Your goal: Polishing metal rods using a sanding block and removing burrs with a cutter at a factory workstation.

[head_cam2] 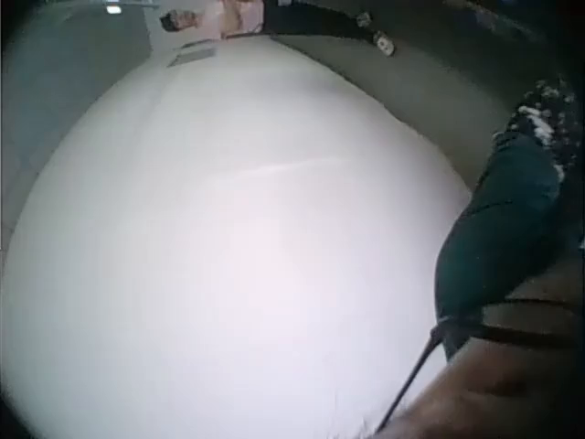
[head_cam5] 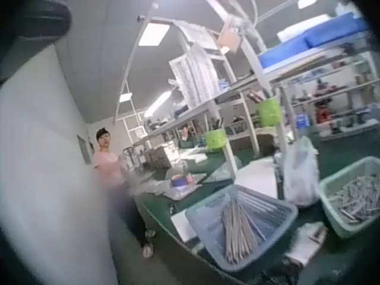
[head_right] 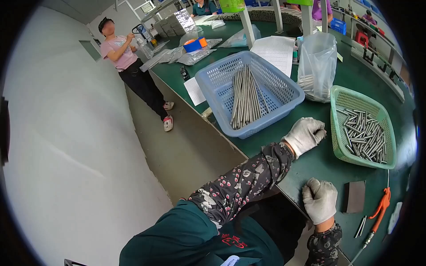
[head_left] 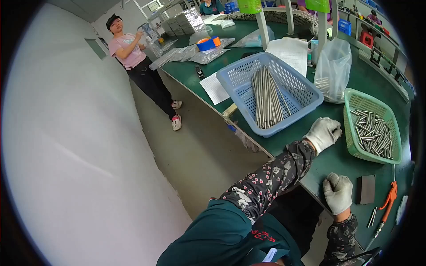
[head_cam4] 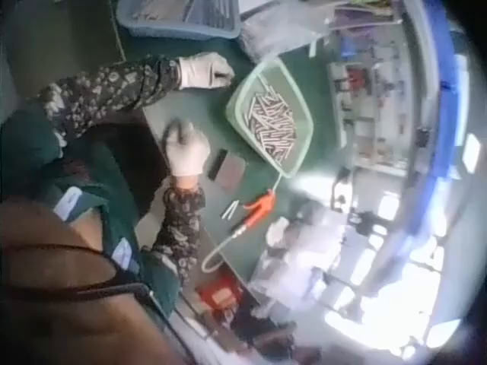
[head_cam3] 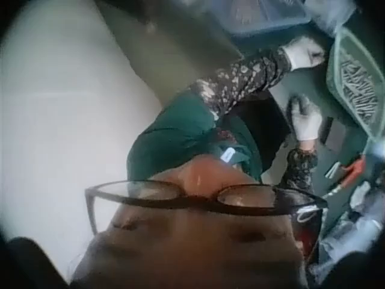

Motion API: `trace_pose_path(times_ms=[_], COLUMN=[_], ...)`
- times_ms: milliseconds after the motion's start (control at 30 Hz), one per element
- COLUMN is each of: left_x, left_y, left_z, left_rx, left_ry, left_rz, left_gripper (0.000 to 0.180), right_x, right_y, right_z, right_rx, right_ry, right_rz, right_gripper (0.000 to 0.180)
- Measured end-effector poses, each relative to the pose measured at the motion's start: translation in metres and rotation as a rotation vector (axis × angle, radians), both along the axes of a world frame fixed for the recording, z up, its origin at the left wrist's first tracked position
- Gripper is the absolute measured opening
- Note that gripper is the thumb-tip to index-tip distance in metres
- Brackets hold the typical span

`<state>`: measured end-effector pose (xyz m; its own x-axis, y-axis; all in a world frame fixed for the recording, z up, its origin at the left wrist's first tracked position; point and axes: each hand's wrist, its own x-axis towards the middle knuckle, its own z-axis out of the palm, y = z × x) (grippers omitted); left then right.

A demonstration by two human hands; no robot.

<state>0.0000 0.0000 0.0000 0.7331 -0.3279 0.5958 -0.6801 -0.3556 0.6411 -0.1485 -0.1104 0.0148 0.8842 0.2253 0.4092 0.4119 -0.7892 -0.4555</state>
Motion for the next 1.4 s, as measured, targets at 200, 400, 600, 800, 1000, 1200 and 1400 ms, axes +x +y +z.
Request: trace_pose_path(times_ms=[200, 400, 600, 800, 1000, 1200, 1400], left_x=[-0.002, 0.0, 0.006, 0.005, 0.001, -0.001, 0.004], left_y=[-0.001, -0.002, 0.001, -0.003, 0.007, 0.003, 0.001], left_z=[-0.006, -0.003, -0.001, -0.006, -0.003, -0.004, -0.005], left_rx=[-0.067, -0.074, -0.045, -0.008, 0.005, 0.019, -0.003], left_ry=[-0.068, -0.079, -0.007, -0.06, 0.018, -0.006, 0.001], left_rz=[0.009, -0.002, -0.04, -0.027, -0.017, 0.004, 0.005], left_gripper=[0.011, 0.009, 0.006, 0.006, 0.008, 0.012, 0.012], right_x=[-0.008, -0.065, -0.096, -0.101, -0.099, -0.102, -0.101], right_y=[-0.001, -0.016, -0.055, -0.078, -0.017, 0.004, 0.017], right_z=[0.007, 0.085, 0.092, 0.122, 0.15, 0.151, 0.149], right_rx=[0.176, 0.991, 0.768, 0.436, 0.352, 0.288, 0.355], right_ry=[0.039, -0.189, -0.427, -0.201, -0.27, -0.382, -0.362], right_rz=[-0.01, 0.142, 0.282, 0.657, 0.639, 0.582, 0.425], right_gripper=[0.007, 0.045, 0.036, 0.027, 0.015, 0.015, 0.021])
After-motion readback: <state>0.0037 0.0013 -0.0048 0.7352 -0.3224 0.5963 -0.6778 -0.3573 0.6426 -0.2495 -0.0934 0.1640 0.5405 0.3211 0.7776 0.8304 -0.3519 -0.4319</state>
